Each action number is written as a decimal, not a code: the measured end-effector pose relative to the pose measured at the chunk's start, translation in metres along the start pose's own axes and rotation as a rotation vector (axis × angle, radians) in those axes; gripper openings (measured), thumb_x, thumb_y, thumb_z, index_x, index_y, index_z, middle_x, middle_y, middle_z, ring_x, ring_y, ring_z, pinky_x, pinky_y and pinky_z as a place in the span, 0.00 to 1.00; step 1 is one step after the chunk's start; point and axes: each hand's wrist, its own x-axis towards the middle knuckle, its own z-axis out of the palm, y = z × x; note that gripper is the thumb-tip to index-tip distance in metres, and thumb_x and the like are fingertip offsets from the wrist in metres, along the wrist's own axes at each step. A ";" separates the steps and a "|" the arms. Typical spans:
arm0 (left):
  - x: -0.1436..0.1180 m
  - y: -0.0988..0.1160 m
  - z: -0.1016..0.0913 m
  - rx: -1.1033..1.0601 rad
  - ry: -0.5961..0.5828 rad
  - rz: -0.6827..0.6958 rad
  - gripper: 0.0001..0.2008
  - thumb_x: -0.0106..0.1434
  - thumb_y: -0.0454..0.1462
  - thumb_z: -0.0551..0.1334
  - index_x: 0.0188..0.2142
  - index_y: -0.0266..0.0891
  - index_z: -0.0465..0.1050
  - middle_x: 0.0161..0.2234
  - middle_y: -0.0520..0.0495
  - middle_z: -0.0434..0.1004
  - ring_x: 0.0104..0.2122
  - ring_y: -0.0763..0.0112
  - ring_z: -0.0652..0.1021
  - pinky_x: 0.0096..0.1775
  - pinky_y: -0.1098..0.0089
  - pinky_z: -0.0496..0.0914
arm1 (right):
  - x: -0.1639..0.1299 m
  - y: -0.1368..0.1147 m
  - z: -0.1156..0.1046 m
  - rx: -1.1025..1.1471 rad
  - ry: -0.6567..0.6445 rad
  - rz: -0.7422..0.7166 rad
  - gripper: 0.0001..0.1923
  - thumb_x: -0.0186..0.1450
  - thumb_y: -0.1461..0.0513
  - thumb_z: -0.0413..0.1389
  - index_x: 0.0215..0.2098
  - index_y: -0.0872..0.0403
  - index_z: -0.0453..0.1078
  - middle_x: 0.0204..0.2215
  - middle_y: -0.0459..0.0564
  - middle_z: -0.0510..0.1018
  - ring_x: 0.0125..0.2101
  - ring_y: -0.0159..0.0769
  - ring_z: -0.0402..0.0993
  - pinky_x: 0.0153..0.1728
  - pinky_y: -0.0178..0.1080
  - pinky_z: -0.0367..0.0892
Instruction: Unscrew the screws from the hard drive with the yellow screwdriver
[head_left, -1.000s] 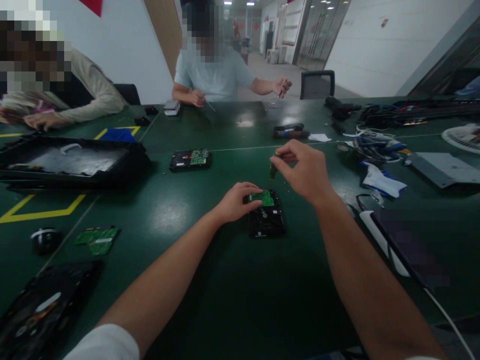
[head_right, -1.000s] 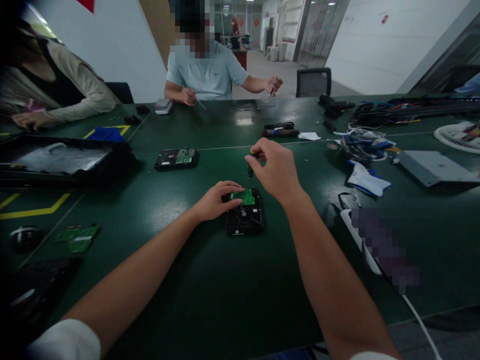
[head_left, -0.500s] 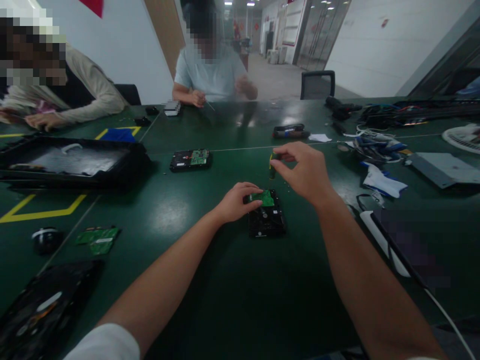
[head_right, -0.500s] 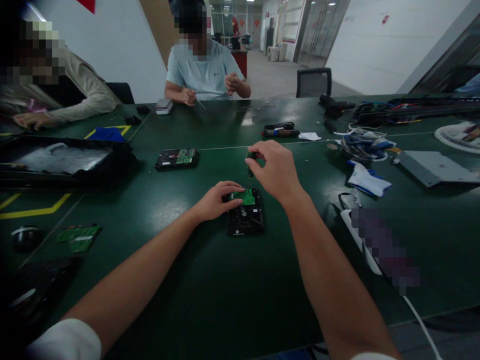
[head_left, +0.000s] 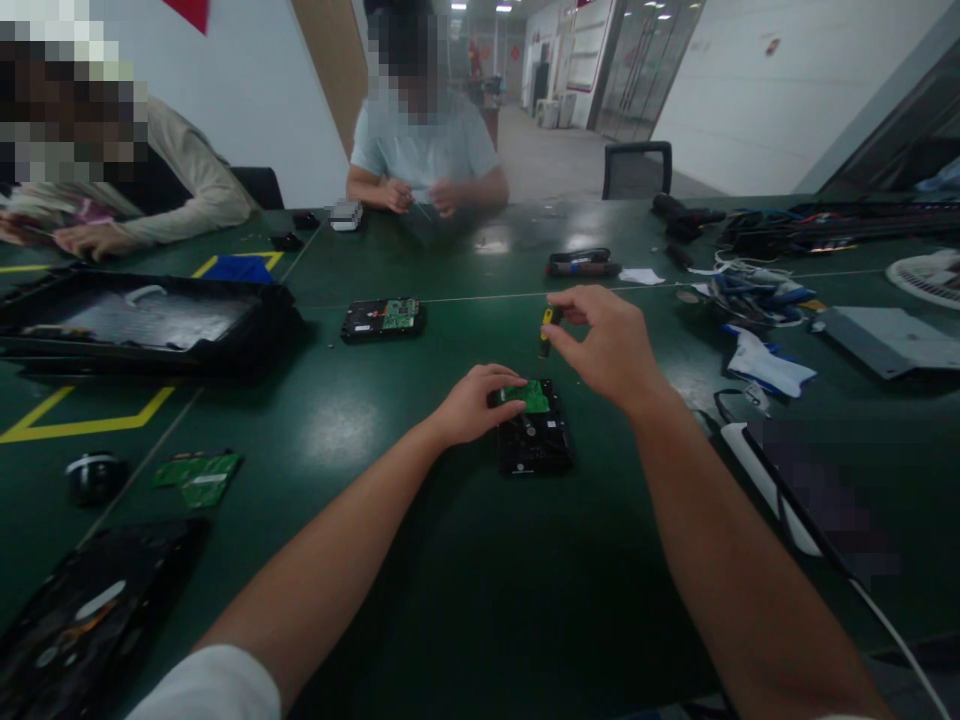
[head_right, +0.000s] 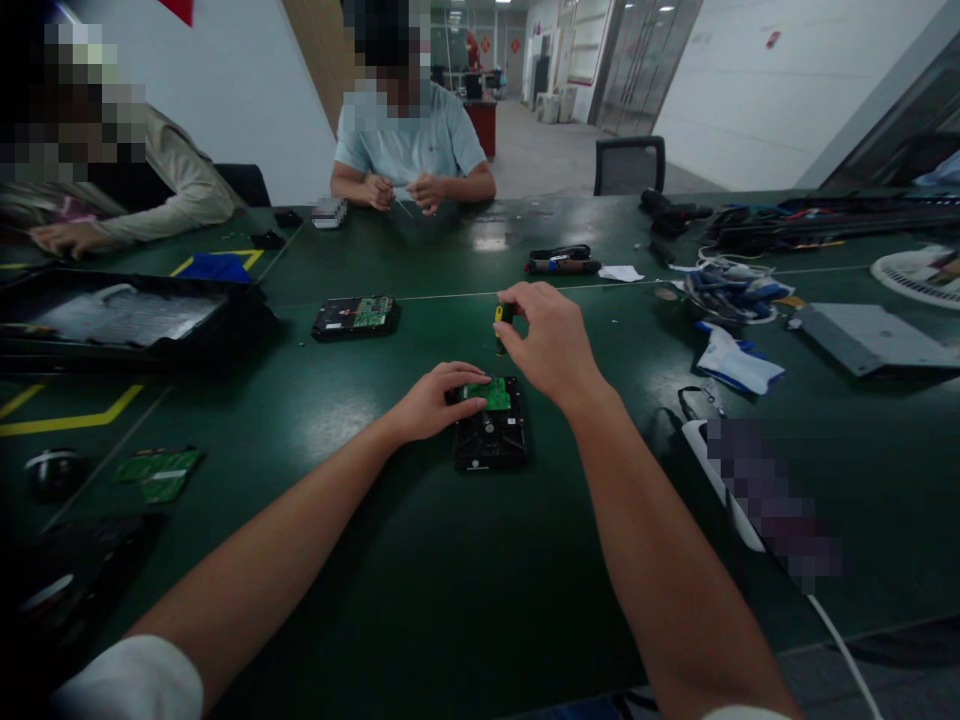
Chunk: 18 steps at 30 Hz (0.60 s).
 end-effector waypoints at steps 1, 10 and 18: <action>0.000 0.000 0.000 0.002 0.000 -0.001 0.19 0.70 0.44 0.69 0.59 0.48 0.79 0.59 0.44 0.79 0.59 0.55 0.76 0.62 0.50 0.71 | 0.000 0.000 0.000 0.006 0.004 0.018 0.13 0.64 0.63 0.66 0.47 0.50 0.75 0.46 0.53 0.83 0.44 0.48 0.81 0.49 0.52 0.75; 0.000 0.000 0.000 -0.004 0.011 0.014 0.19 0.70 0.43 0.69 0.59 0.47 0.79 0.58 0.44 0.79 0.59 0.55 0.77 0.62 0.50 0.71 | 0.001 0.004 -0.001 -0.103 0.008 0.012 0.09 0.66 0.61 0.65 0.44 0.50 0.74 0.41 0.54 0.82 0.40 0.48 0.79 0.46 0.51 0.73; 0.000 0.003 -0.001 -0.006 0.006 0.008 0.19 0.70 0.43 0.69 0.59 0.46 0.79 0.58 0.44 0.79 0.59 0.56 0.77 0.63 0.51 0.70 | 0.001 0.003 0.001 -0.066 -0.004 0.018 0.12 0.65 0.66 0.62 0.48 0.52 0.74 0.46 0.55 0.82 0.43 0.48 0.80 0.48 0.50 0.74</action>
